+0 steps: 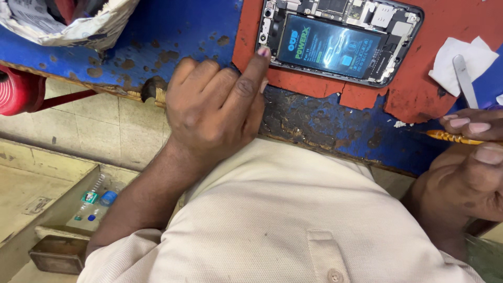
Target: The person reassembles a disassembled smartphone by aligning the screen assembly with the chassis and securing it with screws using a screwdriver. After closing the device, they power it on, enter a passcode, and navigate the interface to verify functionality.
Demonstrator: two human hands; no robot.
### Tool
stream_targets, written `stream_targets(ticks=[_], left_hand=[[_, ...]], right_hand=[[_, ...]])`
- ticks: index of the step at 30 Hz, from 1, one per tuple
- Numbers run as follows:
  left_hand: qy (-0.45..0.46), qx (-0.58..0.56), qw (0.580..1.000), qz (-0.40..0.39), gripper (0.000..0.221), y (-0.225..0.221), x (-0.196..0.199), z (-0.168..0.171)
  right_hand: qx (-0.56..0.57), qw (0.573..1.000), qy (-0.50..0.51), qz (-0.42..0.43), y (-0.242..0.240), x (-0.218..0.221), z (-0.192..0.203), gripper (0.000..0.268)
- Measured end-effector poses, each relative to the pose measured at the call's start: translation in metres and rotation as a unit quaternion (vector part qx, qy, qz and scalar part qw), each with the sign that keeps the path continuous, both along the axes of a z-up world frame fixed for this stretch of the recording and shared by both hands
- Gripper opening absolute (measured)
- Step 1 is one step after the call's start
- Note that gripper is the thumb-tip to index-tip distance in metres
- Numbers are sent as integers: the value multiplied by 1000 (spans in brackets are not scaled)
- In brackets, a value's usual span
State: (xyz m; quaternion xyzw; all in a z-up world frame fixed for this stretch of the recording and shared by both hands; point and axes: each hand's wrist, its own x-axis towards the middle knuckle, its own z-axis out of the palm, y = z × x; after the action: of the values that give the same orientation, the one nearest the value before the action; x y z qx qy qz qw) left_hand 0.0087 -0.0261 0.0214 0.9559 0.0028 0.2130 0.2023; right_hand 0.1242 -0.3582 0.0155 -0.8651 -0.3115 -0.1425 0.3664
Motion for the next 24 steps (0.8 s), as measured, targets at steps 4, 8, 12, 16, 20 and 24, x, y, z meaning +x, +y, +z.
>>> stream_targets(ticks=[4,8,12,16,20,24], left_hand=[[4,26,1000,6,32,-1,2,0],[12,40,999,9,32,-3,2,-1],[13,41,999,9,36,-3,2,-2],[8,36,999,8,38,-2,0,-3],[-3,23,1000,6,39,-2,-1,-2],[-6,16,1000,2,41,0,0,1]], right_hand=[[0,1000,0,0,-2,-1,-1,26],[0,1000,-4,0,-4,1,-2,24],[2,1000,-2,-2,-3,1,-4,23],[0,1000,0,-5,-4,2,-2,22],[-5,1000,2,-9,-3,3,0,20],[-8,1000,-4,-13,-2,6,1,19]])
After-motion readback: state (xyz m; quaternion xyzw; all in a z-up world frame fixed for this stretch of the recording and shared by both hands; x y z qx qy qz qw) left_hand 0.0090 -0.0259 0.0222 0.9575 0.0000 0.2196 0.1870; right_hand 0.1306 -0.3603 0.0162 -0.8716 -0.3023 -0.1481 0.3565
